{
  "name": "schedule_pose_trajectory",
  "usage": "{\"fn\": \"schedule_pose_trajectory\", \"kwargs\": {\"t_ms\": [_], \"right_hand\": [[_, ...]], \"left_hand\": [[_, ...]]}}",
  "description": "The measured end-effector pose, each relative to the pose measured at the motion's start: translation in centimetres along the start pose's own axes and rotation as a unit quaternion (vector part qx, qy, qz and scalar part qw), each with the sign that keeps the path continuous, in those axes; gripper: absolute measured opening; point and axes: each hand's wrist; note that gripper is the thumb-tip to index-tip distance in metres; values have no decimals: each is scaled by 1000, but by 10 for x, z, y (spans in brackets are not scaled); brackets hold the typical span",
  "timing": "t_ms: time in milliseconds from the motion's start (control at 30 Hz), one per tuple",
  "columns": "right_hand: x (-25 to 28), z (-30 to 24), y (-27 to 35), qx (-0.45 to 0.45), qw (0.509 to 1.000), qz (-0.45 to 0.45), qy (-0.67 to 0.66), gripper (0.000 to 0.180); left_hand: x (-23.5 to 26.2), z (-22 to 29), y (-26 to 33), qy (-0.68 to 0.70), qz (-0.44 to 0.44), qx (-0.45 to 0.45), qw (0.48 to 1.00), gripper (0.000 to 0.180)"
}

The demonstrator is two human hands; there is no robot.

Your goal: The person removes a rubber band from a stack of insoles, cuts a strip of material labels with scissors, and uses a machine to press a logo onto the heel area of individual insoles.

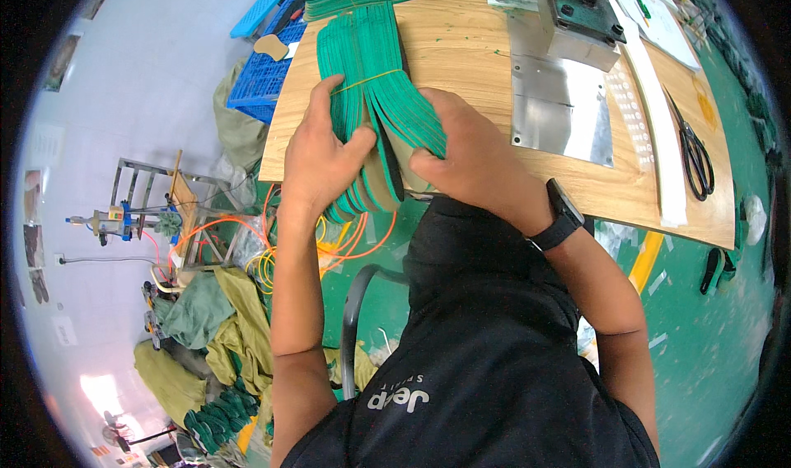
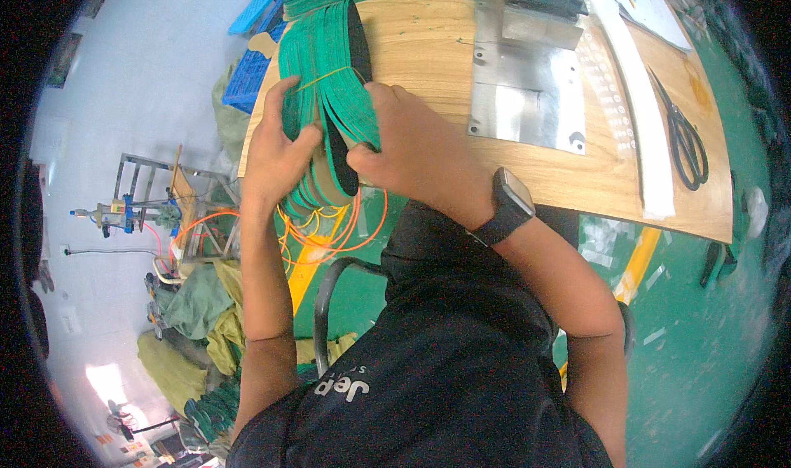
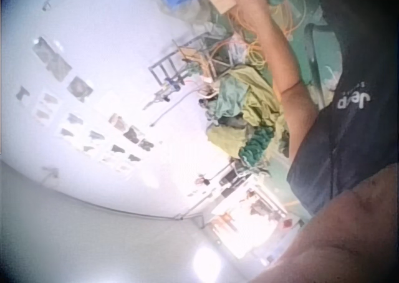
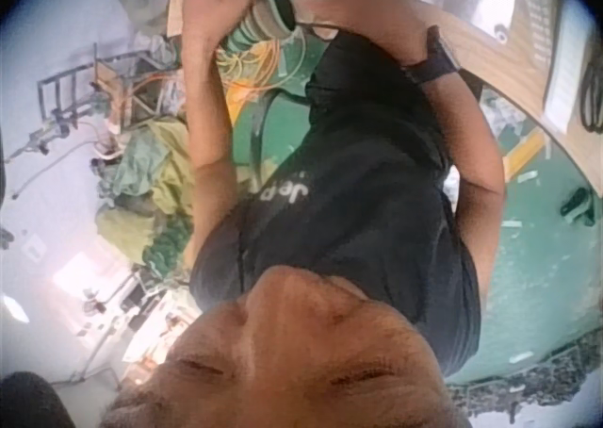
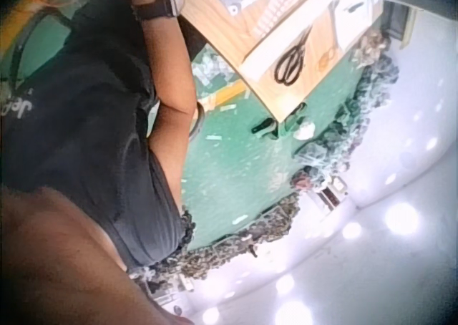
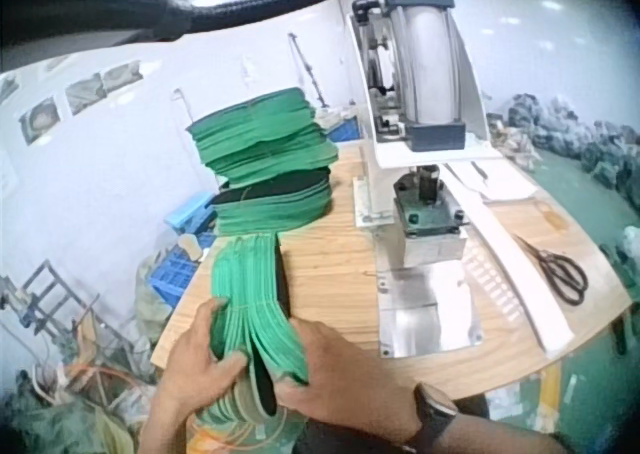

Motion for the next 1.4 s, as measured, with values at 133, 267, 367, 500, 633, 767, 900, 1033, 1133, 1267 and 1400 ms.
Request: {"fn": "schedule_pose_trajectory", "kwargs": {"t_ms": [133,267,367,500,633,767,900,1033,1133,1267,1400], "right_hand": [[2,-4,-3,24,998,-4,62,49],[4,-15,-12,15,991,-57,119,44],[17,-6,-17,50,981,-85,165,44],[32,-12,-40,72,957,-101,261,44],[-9,-17,-62,97,950,-130,268,46],[12,-35,-26,-1,968,-235,92,56],[65,-51,37,6,929,-355,-104,67],[94,-51,63,45,907,-369,-200,71],[108,-57,54,81,938,-314,-121,73],[138,-57,16,37,954,-293,55,71],[139,-10,8,34,943,-241,227,65]], "left_hand": [[-6,-5,3,8,27,-37,999,71],[-1,-10,2,-10,3,-59,998,82],[23,-30,-4,58,-43,-82,994,91],[30,-42,-21,-156,-33,-90,983,89],[6,-26,-42,-122,16,-33,992,72],[23,-69,-59,-49,35,-124,990,57],[27,-73,-71,85,-23,-60,994,65],[31,-73,-113,128,-61,-45,989,66],[38,-64,-156,113,-89,-134,980,66],[60,-58,-216,77,-155,-99,980,68],[89,-5,-197,-3,-55,-217,975,76]]}}
Point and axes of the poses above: each hand's wrist, its own y-axis away from the middle knuckle, its own x-axis out of the back of the hand, z = x × y, and after that the axes turned 5 degrees about y, right-handed
